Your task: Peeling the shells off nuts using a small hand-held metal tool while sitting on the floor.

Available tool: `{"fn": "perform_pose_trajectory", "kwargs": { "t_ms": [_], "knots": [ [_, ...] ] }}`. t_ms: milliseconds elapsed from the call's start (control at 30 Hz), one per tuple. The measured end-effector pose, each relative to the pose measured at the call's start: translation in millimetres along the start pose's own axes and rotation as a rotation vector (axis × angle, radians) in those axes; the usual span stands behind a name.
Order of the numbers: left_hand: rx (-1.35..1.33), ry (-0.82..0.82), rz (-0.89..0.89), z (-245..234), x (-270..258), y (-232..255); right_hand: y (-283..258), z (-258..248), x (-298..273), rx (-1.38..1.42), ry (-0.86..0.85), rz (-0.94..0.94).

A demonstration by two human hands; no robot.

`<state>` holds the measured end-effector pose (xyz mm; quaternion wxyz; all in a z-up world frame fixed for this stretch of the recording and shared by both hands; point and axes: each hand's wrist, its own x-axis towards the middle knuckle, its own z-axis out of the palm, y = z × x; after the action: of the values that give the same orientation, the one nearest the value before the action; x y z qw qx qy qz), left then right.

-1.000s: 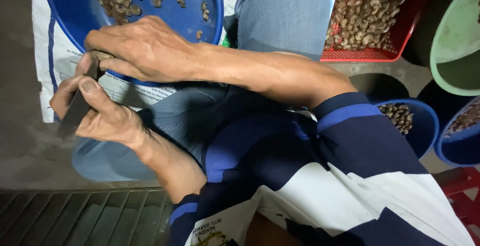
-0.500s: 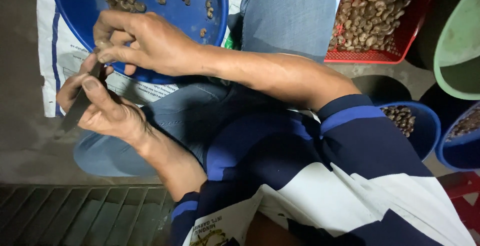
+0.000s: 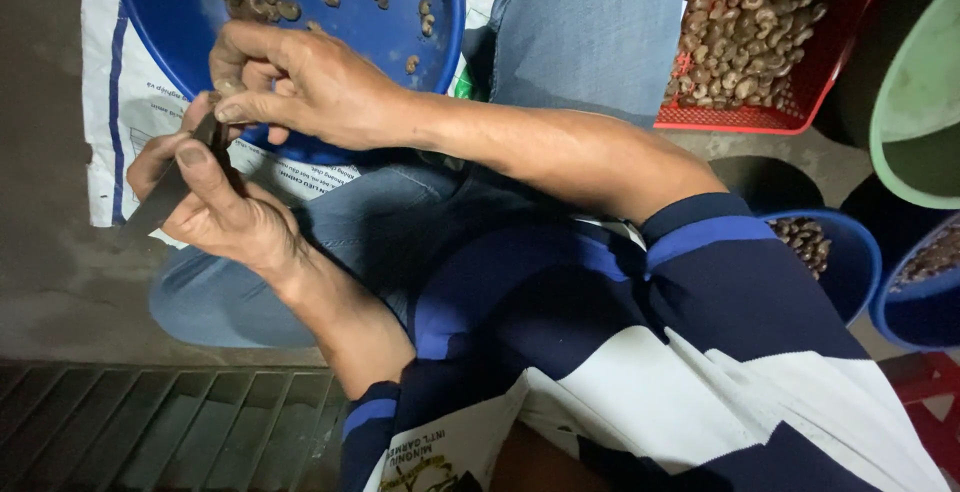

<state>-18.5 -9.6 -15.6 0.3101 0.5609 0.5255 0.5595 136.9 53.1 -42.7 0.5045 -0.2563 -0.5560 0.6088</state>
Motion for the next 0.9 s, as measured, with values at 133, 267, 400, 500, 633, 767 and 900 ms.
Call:
{"fn": "perform_pose_trajectory", "kwargs": {
  "t_ms": [133, 267, 400, 500, 633, 767, 900],
  "knots": [
    [0.001, 0.017, 0.017, 3, 1, 1, 3, 0, 0, 0.003, 0.0, -0.02],
    [-0.044, 0.033, 0.025, 2, 0, -3, 4, 0, 1, -0.014, 0.007, -0.002],
    [-0.047, 0.015, 0.014, 0, -1, -5, 5, 0, 1, -0.008, -0.005, -0.045],
    [-0.024, -0.005, 0.028, -2, -1, -5, 7, 1, 0, 0.003, -0.012, -0.028],
    [0.002, 0.01, 0.056, -1, -1, -5, 16, 1, -1, 0.072, -0.036, 0.038],
    [-0.016, 0.017, 0.059, 1, -1, -3, 16, 0, -2, 0.06, -0.038, 0.048],
    [-0.082, -0.003, 0.032, -5, -3, -8, 16, 0, -1, 0.098, -0.053, 0.077]
  ]
}}
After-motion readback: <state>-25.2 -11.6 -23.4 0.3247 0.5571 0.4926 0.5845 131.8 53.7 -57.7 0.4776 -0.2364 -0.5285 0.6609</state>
